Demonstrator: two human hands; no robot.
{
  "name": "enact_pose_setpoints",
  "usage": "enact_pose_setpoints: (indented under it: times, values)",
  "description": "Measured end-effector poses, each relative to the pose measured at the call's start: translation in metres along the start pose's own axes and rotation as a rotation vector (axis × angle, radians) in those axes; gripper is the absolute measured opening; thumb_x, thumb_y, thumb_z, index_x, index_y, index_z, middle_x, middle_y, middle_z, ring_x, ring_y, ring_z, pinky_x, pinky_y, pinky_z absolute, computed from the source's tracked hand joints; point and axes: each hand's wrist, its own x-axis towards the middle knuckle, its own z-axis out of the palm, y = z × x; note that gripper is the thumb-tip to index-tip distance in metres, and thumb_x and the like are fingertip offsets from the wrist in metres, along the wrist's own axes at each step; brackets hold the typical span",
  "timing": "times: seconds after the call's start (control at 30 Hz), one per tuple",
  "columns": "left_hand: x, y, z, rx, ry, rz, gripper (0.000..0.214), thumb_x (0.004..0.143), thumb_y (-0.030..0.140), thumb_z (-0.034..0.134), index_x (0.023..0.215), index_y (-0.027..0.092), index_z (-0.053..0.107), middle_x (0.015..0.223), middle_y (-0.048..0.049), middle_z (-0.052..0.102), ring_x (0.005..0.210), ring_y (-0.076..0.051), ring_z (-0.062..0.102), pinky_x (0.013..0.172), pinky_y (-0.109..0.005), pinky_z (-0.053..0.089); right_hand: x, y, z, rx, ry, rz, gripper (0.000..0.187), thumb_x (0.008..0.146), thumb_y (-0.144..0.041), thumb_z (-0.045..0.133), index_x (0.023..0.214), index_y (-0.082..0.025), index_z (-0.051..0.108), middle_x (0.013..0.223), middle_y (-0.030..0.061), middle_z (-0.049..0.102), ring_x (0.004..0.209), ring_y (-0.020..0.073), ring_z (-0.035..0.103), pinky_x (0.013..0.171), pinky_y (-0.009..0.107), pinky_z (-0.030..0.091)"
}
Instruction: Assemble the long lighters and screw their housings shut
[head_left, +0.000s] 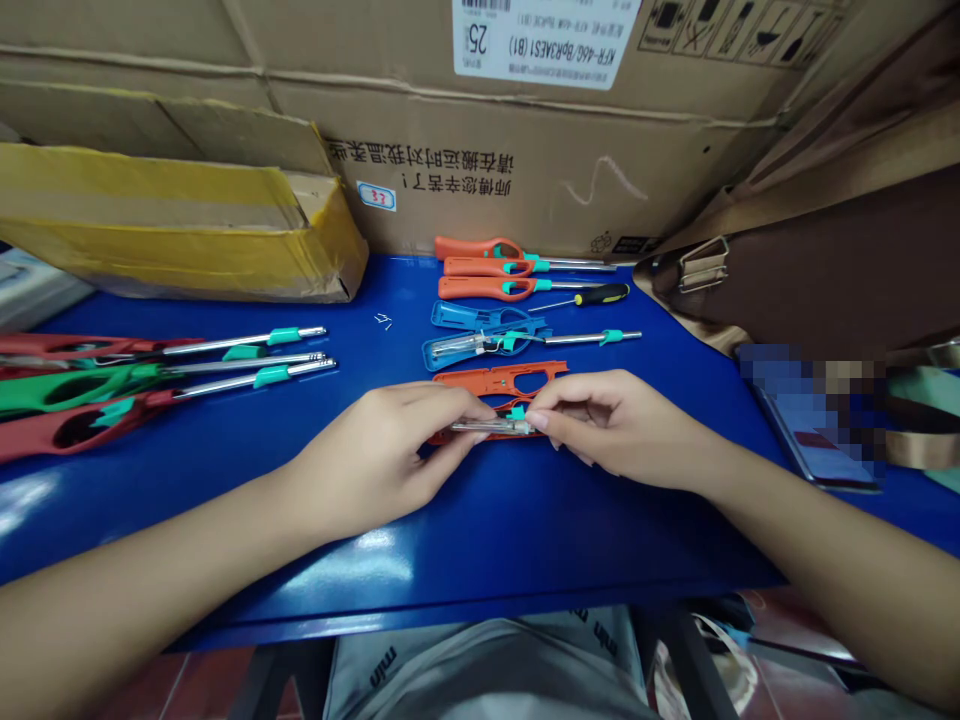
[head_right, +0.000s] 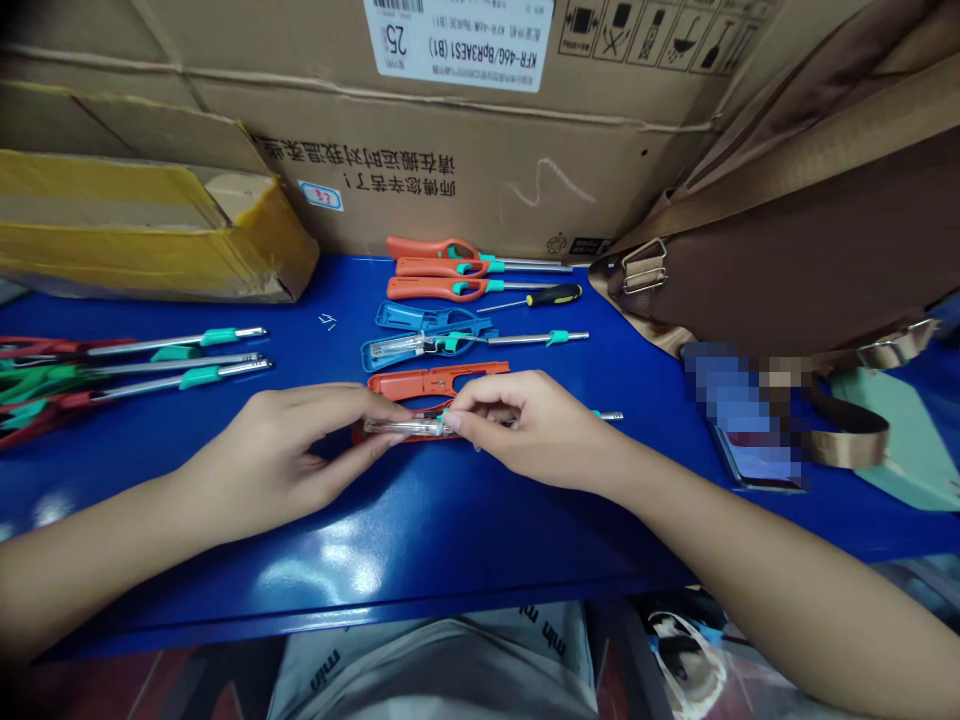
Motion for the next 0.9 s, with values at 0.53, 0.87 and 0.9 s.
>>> enact_pose_setpoints:
  times: [0.53, 0.87, 0.9]
  values:
    - [0.009, -0.002, 0.004, -0.517, -0.026, -0.423, 0.023, 0.091, 0.034, 0.071, 0.105, 0.017, 0.078, 0.086, -0.004, 0.08, 0.07, -0.016, 0.071, 0.06, -0.024, 0.055, -0.002, 0.001, -0.004, 0.2, -0.003, 0.111, 0.018, 0.09, -0.03, 0.07, 0.099, -0.017, 0.063, 0.066, -0.0014, 0.066, 0.06, 0.0109, 0.065, 0.055, 0.021, 0.059]
    - [0.014, -0.003, 0.0, -0.641, -0.028, -0.455, 0.017, 0.093, 0.029, 0.069, 0.098, 0.016, 0.078, 0.083, -0.0034, 0.08, 0.067, -0.012, 0.069, 0.059, -0.02, 0.053, -0.004, 0.002, -0.003, 0.036, 0.051, 0.06, 0.019, 0.094, -0.036, 0.065, 0.093, -0.017, 0.068, 0.064, -0.0035, 0.057, 0.05, 0.0083, 0.054, 0.04, 0.018, 0.045]
    - [0.014, -0.003, 0.001, -0.644, -0.03, -0.458, 0.018, 0.093, 0.03, 0.069, 0.099, 0.016, 0.078, 0.083, -0.0037, 0.08, 0.068, -0.013, 0.069, 0.059, -0.02, 0.052, -0.004, 0.002, -0.003, 0.029, 0.05, 0.052, 0.019, 0.094, -0.036, 0.065, 0.093, -0.017, 0.068, 0.064, -0.0036, 0.057, 0.05, 0.0082, 0.054, 0.04, 0.018, 0.045]
